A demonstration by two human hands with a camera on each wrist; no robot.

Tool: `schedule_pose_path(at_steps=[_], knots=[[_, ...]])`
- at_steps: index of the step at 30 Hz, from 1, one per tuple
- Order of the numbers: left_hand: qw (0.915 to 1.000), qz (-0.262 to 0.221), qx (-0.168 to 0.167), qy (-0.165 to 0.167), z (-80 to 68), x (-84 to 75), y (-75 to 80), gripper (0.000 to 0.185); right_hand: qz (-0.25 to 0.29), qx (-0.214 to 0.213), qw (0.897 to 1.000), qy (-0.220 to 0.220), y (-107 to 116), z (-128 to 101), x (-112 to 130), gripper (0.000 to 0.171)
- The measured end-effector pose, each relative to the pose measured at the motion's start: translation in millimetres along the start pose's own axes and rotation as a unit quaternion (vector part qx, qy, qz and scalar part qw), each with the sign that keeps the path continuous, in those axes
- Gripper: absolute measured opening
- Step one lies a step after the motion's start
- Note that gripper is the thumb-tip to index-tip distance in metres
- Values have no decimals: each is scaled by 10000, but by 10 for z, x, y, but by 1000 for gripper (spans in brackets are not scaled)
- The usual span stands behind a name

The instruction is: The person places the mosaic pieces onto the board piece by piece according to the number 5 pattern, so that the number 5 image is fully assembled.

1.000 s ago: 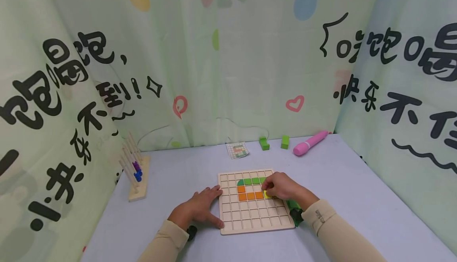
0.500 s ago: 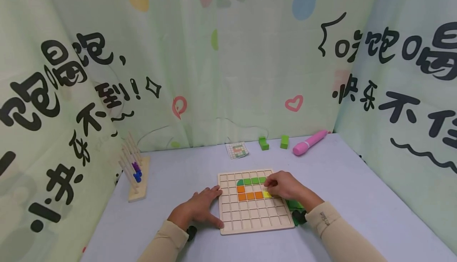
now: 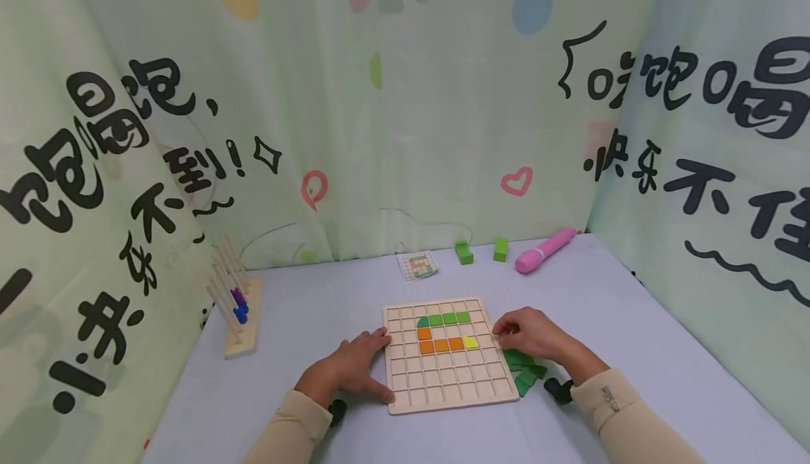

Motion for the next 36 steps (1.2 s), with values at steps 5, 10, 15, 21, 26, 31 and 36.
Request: schedule_pose_path(at_steps=[5,10,15,21,26,31,36], knots=[[10000,81,18,6,11,-5,-2,109,4,32,9998,-181,65,-188,-101,12],[10000,64,0,23,-5,-13,4,109,-66,54,9997,-235,84,-279,-171,15],[10000,57,-28,-2,6,-4,-7,109,39,-5,9995,-323,74,-317,-177,18],[10000,42,-22,-19,6,-17,-4,110,8,-51,9997,-247,43,-335,-187,21],[10000,-24,2,1,-10,-32,9,109,-91,-133,9998,-140,27,-331,-171,21],[10000,-61,-9,9,-15,-31,5,109,-71,-181,9997,-168,17,-328,-158,14],[10000,-43,-42,18,-23,-36,18,109,84,-154,9996,-218,22,-312,-146,10]])
Point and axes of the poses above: each hand's wrist, its own z-axis towards the middle knuckle, its own y-axis out of the back of the hand, x = y × z, the point moved 3 cm from there along z, towards the middle knuckle, and after that the axes turned 11 degrees about z, right-handed, at the moved point
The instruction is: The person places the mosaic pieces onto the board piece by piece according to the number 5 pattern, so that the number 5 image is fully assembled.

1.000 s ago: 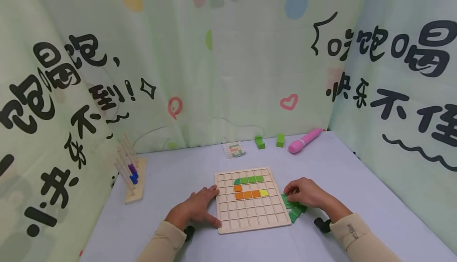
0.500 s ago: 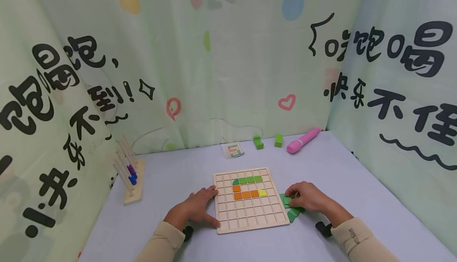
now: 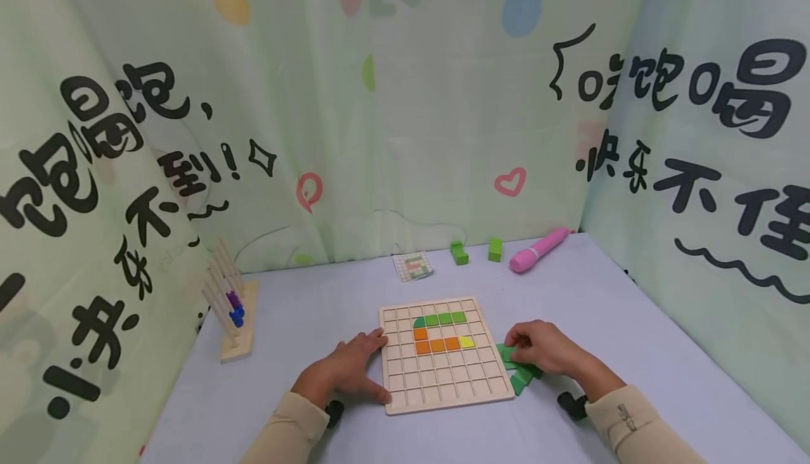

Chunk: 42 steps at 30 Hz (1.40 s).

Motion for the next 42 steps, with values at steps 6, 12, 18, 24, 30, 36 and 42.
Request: schedule_pose_path(at_steps=[6,12,18,24,30,36,42], knots=[[10000,-9,19,-6,2,0,16,108,420,12,9990,-142,0,57,-4,7],[10000,0,19,-51,12,20,28,109,770,98,9970,-17,-51,149,117,6],[10000,4,23,-91,12,27,26,108,751,305,9961,348,-170,241,267,5],[10000,16,11,-88,16,31,12,109,717,487,9952,462,-298,286,352,4],[10000,3,16,-68,16,22,5,109,445,480,9967,485,-357,291,407,2],[10000,-11,33,-74,6,10,9,108,273,520,9975,395,-393,289,406,5],[10000,-9,28,-90,8,14,-1,108,82,427,9981,436,-428,303,398,4]])
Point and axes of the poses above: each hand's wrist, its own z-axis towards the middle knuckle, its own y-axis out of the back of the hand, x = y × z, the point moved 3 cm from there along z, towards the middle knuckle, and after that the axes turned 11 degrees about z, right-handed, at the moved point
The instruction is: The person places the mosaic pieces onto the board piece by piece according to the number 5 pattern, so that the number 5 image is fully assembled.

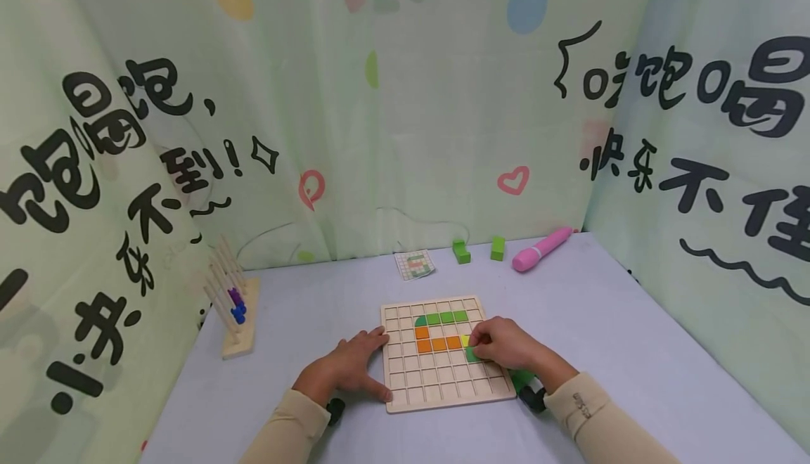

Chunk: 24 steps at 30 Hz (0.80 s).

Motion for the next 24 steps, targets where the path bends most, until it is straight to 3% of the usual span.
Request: schedule_pose_path(at_steps=[6,15,24], knots=[[10000,29,6,52,15,-2,-6,108,-378,-210,9990,-105,-30,13,28,7],[10000,27,31,58,20,4,-1,108,-440,-250,9986,-131,-26,-11,70,10],[9999,-15,42,99,-3,-6,-1,108,-238,-560,9979,-210,290,-143,-100,7]])
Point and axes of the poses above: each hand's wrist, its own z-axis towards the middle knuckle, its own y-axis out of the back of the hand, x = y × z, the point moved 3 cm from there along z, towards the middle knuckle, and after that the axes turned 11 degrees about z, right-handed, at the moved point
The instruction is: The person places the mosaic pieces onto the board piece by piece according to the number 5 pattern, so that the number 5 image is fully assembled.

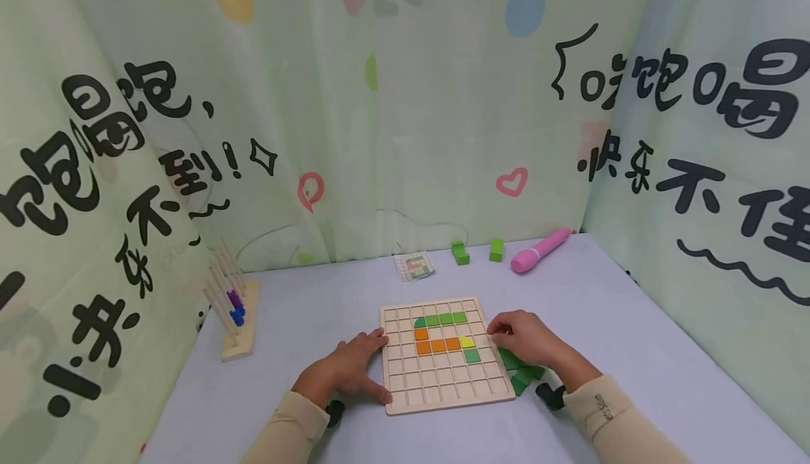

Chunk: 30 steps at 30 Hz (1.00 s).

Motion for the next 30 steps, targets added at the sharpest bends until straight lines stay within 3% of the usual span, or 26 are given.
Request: schedule_pose_path(at_steps=[7,17,30], knots=[[10000,64,-47,54,-3,6,8,108,-31,17,9996,-264,120,-63,-141,12],[10000,22,-21,9,-4,-16,19,107,-427,281,9985,-205,77,-90,-243,25],[10000,13,-8,41,19,13,-4,108,-260,55,9993,-271,51,-107,-229,15]])
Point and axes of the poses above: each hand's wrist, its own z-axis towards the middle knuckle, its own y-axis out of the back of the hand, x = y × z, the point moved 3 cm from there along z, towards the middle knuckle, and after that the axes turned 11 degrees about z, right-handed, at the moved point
